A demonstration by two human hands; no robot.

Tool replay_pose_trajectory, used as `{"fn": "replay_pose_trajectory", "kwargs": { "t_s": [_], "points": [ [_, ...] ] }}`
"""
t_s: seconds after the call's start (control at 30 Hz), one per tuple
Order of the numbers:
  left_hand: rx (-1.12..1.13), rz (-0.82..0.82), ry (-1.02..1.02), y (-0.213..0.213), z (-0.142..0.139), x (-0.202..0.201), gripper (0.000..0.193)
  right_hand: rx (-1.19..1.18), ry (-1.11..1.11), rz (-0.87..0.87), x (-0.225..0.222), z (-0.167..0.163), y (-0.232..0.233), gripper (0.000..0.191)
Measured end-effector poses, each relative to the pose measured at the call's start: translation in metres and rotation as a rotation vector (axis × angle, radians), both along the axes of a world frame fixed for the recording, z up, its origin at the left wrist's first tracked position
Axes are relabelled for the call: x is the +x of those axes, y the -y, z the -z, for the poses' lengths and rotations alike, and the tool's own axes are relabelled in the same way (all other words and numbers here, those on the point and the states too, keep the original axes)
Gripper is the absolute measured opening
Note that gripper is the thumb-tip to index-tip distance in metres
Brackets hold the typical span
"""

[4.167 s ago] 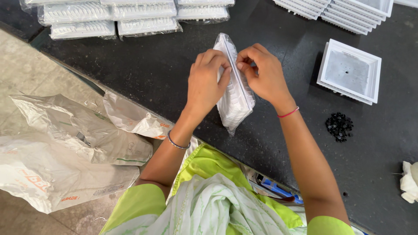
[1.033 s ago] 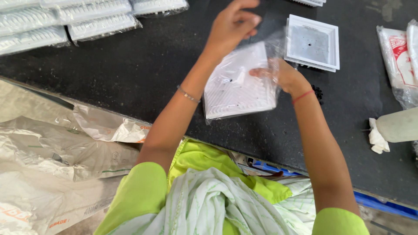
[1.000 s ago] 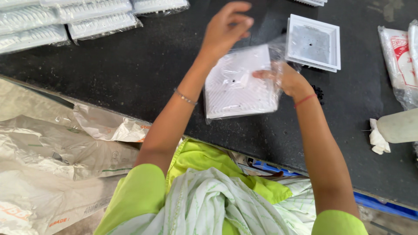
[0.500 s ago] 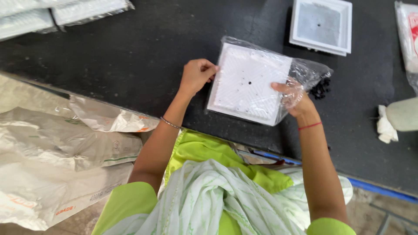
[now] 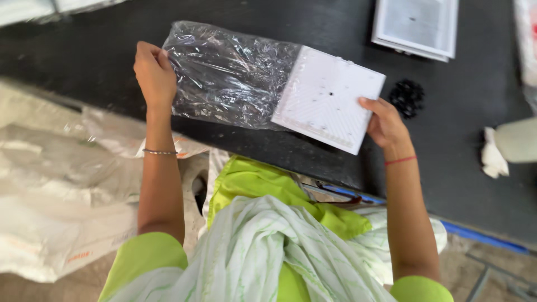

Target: The person picks small black clips from the table and inserts them into holes around a white square light diffuser panel, then places the panel into a white frame base and stacks the assembled panels. They wrap a panel in clear plastic film and place it into a plastic bag under the table.

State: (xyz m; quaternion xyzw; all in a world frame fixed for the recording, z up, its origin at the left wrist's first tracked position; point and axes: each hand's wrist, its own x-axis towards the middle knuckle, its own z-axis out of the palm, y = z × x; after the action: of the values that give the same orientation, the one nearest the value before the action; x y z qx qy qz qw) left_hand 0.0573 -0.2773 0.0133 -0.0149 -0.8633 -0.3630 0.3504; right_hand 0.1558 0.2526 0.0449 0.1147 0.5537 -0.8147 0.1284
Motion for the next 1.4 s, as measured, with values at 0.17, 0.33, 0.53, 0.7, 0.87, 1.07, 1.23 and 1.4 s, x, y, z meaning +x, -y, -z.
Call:
{"fn": "replay_pose_trajectory", "kwargs": {
  "t_s": [0.17,0.33,0.53,0.7,0.87,1.07,1.23,1.4],
  "points": [
    [-0.097,-0.291,-0.008,0.096,0.016,0.029,0.017,-0.004,-0.037,-0.100,-0.008,0.004,0.001,0.052],
    [0.293,-0.425,-0.019,0.167,0.019,0.104,0.018,0.084,-0.017,-0.148,-0.017,-0.007,-0.002,0.051],
    [0.834,-0.817,0.032,0.201,0.058,0.197,0.040,0.137,0.036,-0.208,-0.023,-0.017,-0.007,0.050],
    [0.695,-1.379,0.061,0.198,0.098,0.226,0.019,0.187,0.035,-0.189,-0.022,-0.016,-0.007,0.050],
    [0.272,-1.243,-0.052,0.162,0.102,0.193,0.026,0.242,0.058,-0.155,-0.019,-0.017,-0.009,0.050],
    [0.530,-0.884,0.347,0.115,0.111,0.125,0.034,0.217,0.092,-0.120,-0.020,-0.011,-0.016,0.047],
    [-0.251,-0.205,1.012,0.121,0.145,0.079,0.025,0.190,0.131,-0.134,-0.022,-0.001,-0.022,0.047],
    [-0.515,0.127,1.443,0.132,0.158,0.055,0.026,0.177,0.119,-0.090,-0.019,0.002,-0.017,0.047]
  ]
}}
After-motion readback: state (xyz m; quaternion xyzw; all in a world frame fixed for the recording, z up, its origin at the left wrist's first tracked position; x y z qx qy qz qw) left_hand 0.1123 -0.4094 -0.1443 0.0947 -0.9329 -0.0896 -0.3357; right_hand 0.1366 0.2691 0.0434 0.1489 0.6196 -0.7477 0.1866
